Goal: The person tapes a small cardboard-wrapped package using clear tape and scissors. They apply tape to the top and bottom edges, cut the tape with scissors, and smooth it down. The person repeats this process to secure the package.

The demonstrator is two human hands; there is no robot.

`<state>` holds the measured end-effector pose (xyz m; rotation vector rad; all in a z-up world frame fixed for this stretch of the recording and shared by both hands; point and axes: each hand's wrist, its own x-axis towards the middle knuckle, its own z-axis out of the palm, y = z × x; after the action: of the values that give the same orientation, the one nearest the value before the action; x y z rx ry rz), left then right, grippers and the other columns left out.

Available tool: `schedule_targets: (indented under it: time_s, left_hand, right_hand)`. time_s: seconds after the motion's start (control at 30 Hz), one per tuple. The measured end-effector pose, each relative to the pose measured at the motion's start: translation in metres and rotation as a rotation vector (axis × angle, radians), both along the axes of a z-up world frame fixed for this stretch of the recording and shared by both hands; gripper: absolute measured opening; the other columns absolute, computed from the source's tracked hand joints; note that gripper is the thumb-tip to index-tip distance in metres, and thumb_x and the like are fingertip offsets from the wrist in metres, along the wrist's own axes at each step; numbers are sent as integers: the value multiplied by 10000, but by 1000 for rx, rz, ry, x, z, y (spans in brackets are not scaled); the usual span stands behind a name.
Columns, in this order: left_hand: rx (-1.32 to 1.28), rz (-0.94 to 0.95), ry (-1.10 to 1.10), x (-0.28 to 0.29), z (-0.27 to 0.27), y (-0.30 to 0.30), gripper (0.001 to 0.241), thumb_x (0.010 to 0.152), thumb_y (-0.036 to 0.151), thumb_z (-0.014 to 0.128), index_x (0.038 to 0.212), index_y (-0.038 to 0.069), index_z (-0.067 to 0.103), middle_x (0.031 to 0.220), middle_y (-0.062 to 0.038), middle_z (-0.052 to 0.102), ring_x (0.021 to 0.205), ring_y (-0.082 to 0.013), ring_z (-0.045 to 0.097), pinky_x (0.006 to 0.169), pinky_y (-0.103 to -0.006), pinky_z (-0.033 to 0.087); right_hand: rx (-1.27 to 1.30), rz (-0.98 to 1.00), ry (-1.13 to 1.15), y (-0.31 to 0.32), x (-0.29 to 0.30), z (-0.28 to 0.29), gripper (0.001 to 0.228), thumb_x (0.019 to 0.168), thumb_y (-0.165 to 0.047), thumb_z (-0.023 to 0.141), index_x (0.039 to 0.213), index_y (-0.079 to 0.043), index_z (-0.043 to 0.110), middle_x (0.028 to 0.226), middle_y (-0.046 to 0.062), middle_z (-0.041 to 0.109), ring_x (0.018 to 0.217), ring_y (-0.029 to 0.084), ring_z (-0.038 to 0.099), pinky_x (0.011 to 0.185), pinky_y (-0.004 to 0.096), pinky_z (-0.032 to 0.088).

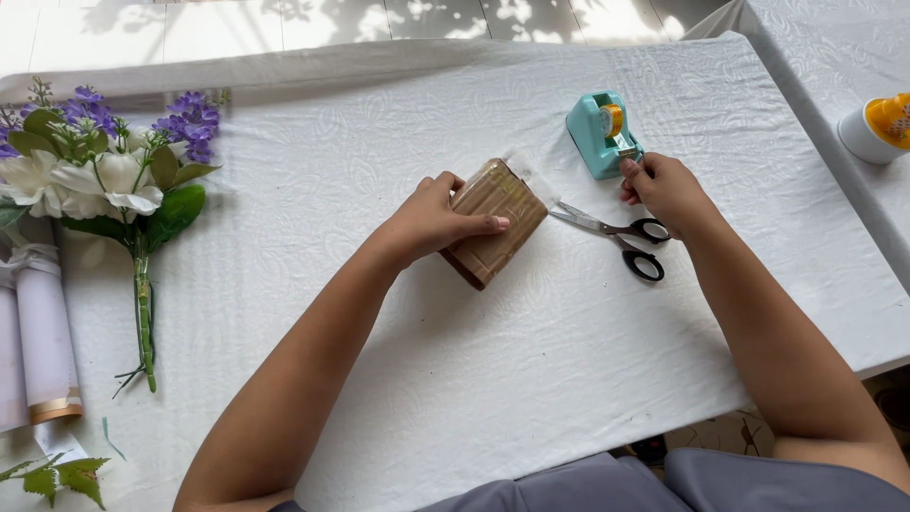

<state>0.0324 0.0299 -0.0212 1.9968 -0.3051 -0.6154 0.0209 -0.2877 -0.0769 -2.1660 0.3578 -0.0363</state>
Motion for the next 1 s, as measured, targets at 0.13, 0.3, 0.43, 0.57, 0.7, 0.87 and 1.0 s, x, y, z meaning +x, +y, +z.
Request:
schedule_targets:
  time_s: [0.13, 0.3, 0.43, 0.57, 0.7, 0.87, 1.0]
  left_hand:
    - [141, -220, -51, -9, 21, 3, 729, 598, 433, 730, 1144, -4, 527, 988, -191, 517, 952, -346, 583, 752, -441, 494]
    - [137, -442, -33, -13, 42, 14, 736, 466, 409, 811, 1047, 38, 552, 903, -203, 613, 882, -335, 607, 733, -434, 494]
    - [140, -552, -24, -11, 32, 17, 690, 417, 439, 821, 932, 42, 588, 879, -204, 618, 865, -333, 604, 745, -439, 491]
    - [247, -800, 28, -13, 32, 7, 563, 433, 383, 776, 921, 147, 628, 895, -28, 637, 884, -175, 584, 742, -296, 444]
    - [380, -837, 23, -16, 38, -4, 535, 514, 384, 692, 1038, 284, 644, 1058, 101, 615, 964, -57, 557, 780, -204, 436]
    - [321, -861, -30, -16, 23, -6, 635, 550, 436, 670, 1149, 274, 533, 1167, 40, 419, 1093, -140, 427, 868, -291, 396]
    - [571, -604, -35, -33, 33, -10, 928, 505, 419, 779, 1277, 202, 312, 1240, -74, 255, 1120, -242, 329, 799, -426, 429]
  right_hand:
    - [-109, 45, 48, -5, 7, 5, 379, 989, -261, 470, 816, 67, 550, 680, 159, 535, 632, 207, 584, 622, 289, 504]
    - [-131, 126, 119, -9, 12, 8, 402, 989, -273, 453, 828, 86, 532, 698, 177, 526, 663, 227, 564, 640, 308, 497]
    - [-123, 144, 141, -6, 9, 15, 399, 995, -254, 437, 833, 101, 521, 715, 188, 509, 692, 239, 555, 656, 310, 490]
    - [-186, 151, 295, 2, 13, 29, 328, 989, -233, 383, 882, 47, 515, 776, 142, 517, 709, 225, 499, 676, 321, 429]
    - [-300, 126, 481, 10, 16, 44, 273, 978, -243, 333, 885, -37, 485, 816, 81, 499, 729, 201, 464, 720, 321, 360]
    - [-498, 201, 544, -4, 29, 35, 317, 970, -276, 316, 813, -59, 487, 741, 95, 553, 704, 221, 460, 660, 329, 337]
    - [-532, 284, 543, -10, 31, 34, 385, 979, -303, 313, 722, -57, 462, 659, 84, 509, 618, 219, 403, 601, 333, 316]
